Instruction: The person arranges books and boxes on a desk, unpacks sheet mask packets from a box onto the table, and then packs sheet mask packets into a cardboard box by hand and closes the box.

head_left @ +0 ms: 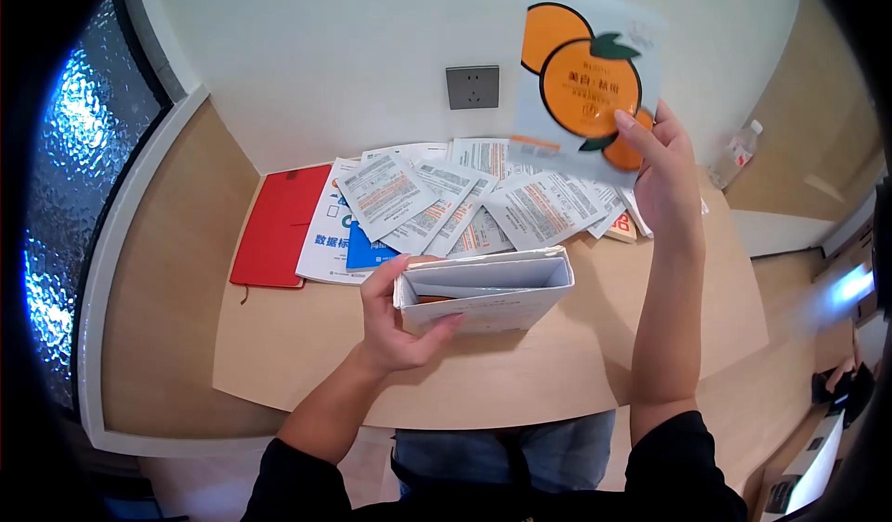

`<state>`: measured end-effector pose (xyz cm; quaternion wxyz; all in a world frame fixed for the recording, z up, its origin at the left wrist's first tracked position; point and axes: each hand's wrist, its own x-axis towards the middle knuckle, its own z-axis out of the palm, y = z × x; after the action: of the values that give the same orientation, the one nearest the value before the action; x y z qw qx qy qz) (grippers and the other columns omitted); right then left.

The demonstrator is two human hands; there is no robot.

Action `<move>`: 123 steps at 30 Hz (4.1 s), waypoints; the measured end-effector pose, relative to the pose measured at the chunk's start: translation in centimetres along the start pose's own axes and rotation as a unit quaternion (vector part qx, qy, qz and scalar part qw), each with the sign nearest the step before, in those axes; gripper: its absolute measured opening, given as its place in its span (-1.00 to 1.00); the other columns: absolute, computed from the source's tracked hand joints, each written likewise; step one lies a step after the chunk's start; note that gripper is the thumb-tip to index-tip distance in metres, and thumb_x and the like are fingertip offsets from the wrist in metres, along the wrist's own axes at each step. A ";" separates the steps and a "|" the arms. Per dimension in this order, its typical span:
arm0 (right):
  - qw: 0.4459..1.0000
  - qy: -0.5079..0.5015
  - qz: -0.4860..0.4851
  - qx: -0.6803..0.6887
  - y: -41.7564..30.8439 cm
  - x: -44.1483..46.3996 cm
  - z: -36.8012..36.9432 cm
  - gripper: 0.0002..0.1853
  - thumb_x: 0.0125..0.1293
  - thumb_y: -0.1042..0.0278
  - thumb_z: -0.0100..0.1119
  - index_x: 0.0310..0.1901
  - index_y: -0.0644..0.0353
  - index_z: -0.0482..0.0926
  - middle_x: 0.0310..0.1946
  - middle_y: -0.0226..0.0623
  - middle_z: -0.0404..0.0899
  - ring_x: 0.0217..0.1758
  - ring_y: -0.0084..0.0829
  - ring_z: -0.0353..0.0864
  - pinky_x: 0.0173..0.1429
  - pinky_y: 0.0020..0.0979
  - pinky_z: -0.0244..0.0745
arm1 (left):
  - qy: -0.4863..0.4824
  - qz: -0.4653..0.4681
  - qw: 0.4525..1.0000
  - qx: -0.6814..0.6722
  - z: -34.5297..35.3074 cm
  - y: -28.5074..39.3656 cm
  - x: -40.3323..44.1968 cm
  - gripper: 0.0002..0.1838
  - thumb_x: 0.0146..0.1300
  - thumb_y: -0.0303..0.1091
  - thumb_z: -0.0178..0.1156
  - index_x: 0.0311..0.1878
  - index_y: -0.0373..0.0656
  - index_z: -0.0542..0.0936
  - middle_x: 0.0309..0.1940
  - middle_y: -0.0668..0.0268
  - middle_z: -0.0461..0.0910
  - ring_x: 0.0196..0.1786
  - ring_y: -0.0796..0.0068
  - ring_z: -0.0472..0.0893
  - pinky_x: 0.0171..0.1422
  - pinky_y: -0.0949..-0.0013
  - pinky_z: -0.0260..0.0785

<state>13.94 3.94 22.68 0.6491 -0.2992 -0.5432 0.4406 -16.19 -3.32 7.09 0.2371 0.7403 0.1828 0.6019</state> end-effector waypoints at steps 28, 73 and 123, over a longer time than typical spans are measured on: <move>0.980 -0.113 -0.158 0.038 0.0 -7.2 6.6 -0.62 0.45 0.61 0.30 0.25 0.45 0.51 0.09 -0.15 0.71 0.11 -0.49 0.66 0.18 -0.45 0.58 | 0.000 -0.010 1.000 0.014 0.0 0.1 -0.4 -0.04 0.15 -0.60 0.47 0.50 -0.19 0.06 0.29 0.00 0.35 0.31 0.24 0.57 0.30 0.26 0.55; 0.660 -0.314 0.211 -0.648 9.0 1.5 -3.2 -0.54 0.26 0.48 0.24 0.23 0.14 0.65 -0.08 -0.02 0.73 -0.01 -0.04 0.70 0.08 -0.18 0.60 | -0.009 -0.007 0.999 0.042 -0.4 0.5 -0.1 0.04 0.06 -0.64 0.48 0.52 -0.10 0.05 0.19 -0.13 0.52 0.20 0.08 0.66 0.29 0.09 0.54; 0.970 -0.155 -0.168 -0.080 -3.5 -9.9 7.1 -0.43 0.38 0.02 0.25 0.12 0.45 0.54 -0.05 0.04 0.69 0.03 -0.18 0.71 0.19 -0.22 0.54 | -0.025 0.007 1.000 0.007 0.3 1.2 -1.1 -0.33 0.05 -0.40 0.48 0.28 -0.24 0.52 0.13 -0.01 0.64 0.12 0.12 0.71 0.18 0.18 0.60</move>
<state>7.72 -7.09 22.96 0.5953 -0.1829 -0.7133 0.3215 -16.19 -4.94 6.80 0.2322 0.7580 0.1756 0.5837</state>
